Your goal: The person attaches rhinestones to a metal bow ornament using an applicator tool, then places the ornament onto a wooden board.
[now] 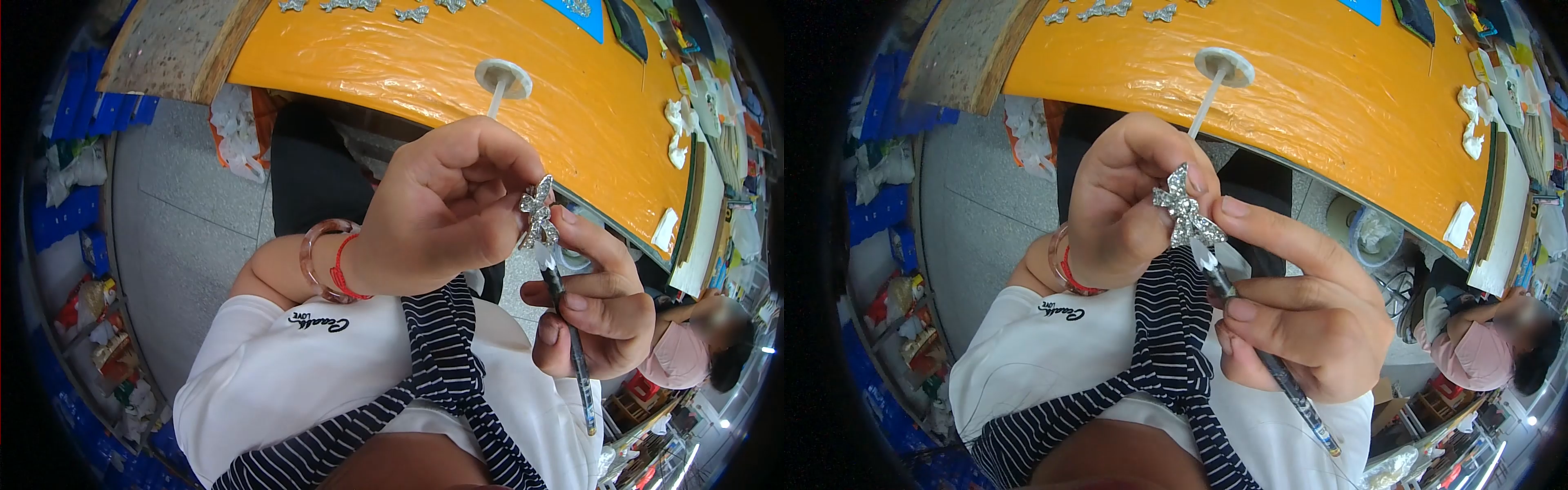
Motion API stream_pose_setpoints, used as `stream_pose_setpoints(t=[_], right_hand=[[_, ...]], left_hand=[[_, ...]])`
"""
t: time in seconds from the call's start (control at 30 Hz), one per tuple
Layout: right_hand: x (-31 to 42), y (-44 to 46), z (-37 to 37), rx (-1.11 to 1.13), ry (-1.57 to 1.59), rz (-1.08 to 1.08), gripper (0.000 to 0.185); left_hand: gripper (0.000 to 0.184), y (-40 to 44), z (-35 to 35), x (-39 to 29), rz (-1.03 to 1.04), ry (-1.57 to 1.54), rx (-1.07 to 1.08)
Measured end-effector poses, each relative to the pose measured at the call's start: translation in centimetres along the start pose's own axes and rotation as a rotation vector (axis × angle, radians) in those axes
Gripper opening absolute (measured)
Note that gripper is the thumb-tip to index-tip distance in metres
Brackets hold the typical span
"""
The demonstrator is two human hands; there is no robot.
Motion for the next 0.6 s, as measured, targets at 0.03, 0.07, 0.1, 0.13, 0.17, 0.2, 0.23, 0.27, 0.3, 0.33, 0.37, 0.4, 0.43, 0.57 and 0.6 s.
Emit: stream_pose_setpoints(t=[0.03,0.07,0.1,0.13,0.17,0.2,0.23,0.27,0.3,0.33,0.37,0.4,0.43,0.57,0.6], right_hand=[[-0.1,0.0,0.1,-0.001,0.0,0.0,0.018],[-0.3,0.0,0.1,-0.026,0.002,-0.008,0.018],[-0.3,0.0,0.0,-0.051,0.004,-0.016,0.018],[-0.4,0.1,-0.1,-0.051,0.002,-0.017,0.018],[-0.6,0.1,-0.1,-0.023,0.002,0.01,0.017],[-0.9,0.2,-0.1,0.005,-0.003,0.033,0.017],[-1.0,0.3,-0.4,0.005,-0.018,0.027,0.017],[-1.3,0.3,-0.7,0.004,0.001,0.026,0.02],[-1.7,0.2,-1.0,0.001,0.017,0.022,0.024],[-2.1,0.1,-1.2,-0.001,0.034,0.021,0.028],[-2.9,0.4,-1.8,-0.032,0.032,-0.042,0.032],[-4.2,0.5,-2.6,-0.122,-0.028,0.05,0.027],[-5.6,0.4,-3.5,-0.213,-0.086,0.145,0.023],[-16.1,2.2,-9.3,-0.191,-0.259,0.309,0.013],[-18.2,2.7,-10.2,-0.19,-0.296,0.33,0.014]], left_hand=[[0.019,0.1,0.0,0.0,-0.002,0.016,-0.002],[0.019,0.1,-0.1,0.0,-0.002,0.016,-0.001],[0.019,0.2,-0.1,0.0,-0.018,0.016,-0.008],[0.02,0.3,-0.2,0.1,-0.033,0.016,-0.014],[0.02,0.4,-0.1,0.1,-0.031,0.015,-0.011],[0.02,0.6,-0.2,0.0,-0.022,0.014,-0.036],[0.02,0.9,-0.2,0.0,-0.012,0.01,-0.055],[0.018,1.1,-0.4,0.1,-0.014,0.017,-0.079],[0.018,1.3,-0.3,0.1,-0.015,0.011,-0.098],[0.018,1.6,-0.6,0.2,-0.019,0.004,-0.119],[0.023,1.6,-1.2,0.8,0.038,-0.074,0.057],[0.022,2.0,-1.4,1.0,0.019,-0.121,0.069],[0.022,2.3,-1.6,1.1,0.015,-0.112,0.076],[0.022,3.9,-2.5,1.9,0.029,-0.206,0.148],[0.022,4.2,-2.8,2.0,0.027,-0.212,0.155]])
Point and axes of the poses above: each hand's wrist, its own y-axis towards the middle knuckle, its own z-axis out of the palm, x = y × z, the point moved 6 cm from there along y, towards the middle knuckle, and after that the axes turned 12 degrees about -z, right-handed, at the moved point
